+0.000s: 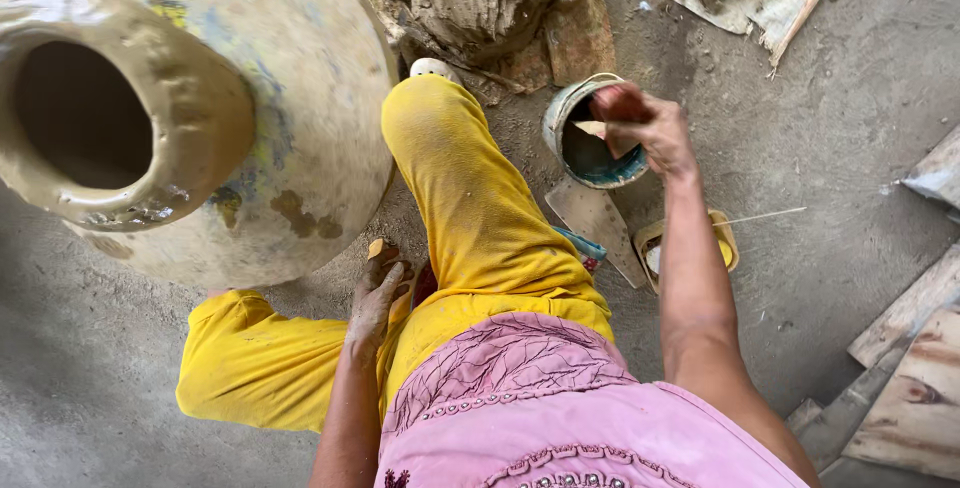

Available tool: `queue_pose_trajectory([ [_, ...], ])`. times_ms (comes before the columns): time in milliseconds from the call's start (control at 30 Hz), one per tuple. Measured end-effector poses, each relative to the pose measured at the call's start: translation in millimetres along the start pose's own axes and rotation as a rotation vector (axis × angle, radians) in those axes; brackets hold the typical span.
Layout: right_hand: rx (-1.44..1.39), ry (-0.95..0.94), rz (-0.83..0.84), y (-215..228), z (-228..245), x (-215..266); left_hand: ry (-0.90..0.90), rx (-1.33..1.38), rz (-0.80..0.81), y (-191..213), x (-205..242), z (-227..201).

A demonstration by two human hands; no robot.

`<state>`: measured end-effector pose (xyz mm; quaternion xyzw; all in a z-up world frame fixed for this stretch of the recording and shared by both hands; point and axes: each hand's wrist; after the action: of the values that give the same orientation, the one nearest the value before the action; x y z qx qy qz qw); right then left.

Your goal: The person shapes and smooths the neck and interior of a large clay pot by hand and with a cloth while sitting at a pottery wheel.

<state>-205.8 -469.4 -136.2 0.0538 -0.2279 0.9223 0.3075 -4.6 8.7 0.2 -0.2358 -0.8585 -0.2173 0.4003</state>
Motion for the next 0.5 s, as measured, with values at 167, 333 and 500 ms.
queue_pose_trajectory([
  [167, -0.110, 0.019, -0.156, -4.5, 21.7, 36.2, 0.004, -0.040, 0.034, -13.7, -6.4, -10.7],
  [333, 0.446, -0.392, -0.011, 9.6, -104.6, 1.3, -0.005, -0.048, 0.029, -25.2, -4.5, -14.5],
  [500, 1.179, -0.529, 0.150, 15.6, -212.2, -44.8, 0.038, -0.041, -0.025, -30.9, -1.5, -25.6],
])
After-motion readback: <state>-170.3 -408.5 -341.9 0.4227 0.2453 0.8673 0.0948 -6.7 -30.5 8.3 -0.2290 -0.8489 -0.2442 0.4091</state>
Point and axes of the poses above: each hand's wrist, its own x-axis away from the middle knuckle, its own y-axis out of the back of the hand, z = x × y, and after that the axes turned 3 degrees about -z, right-handed
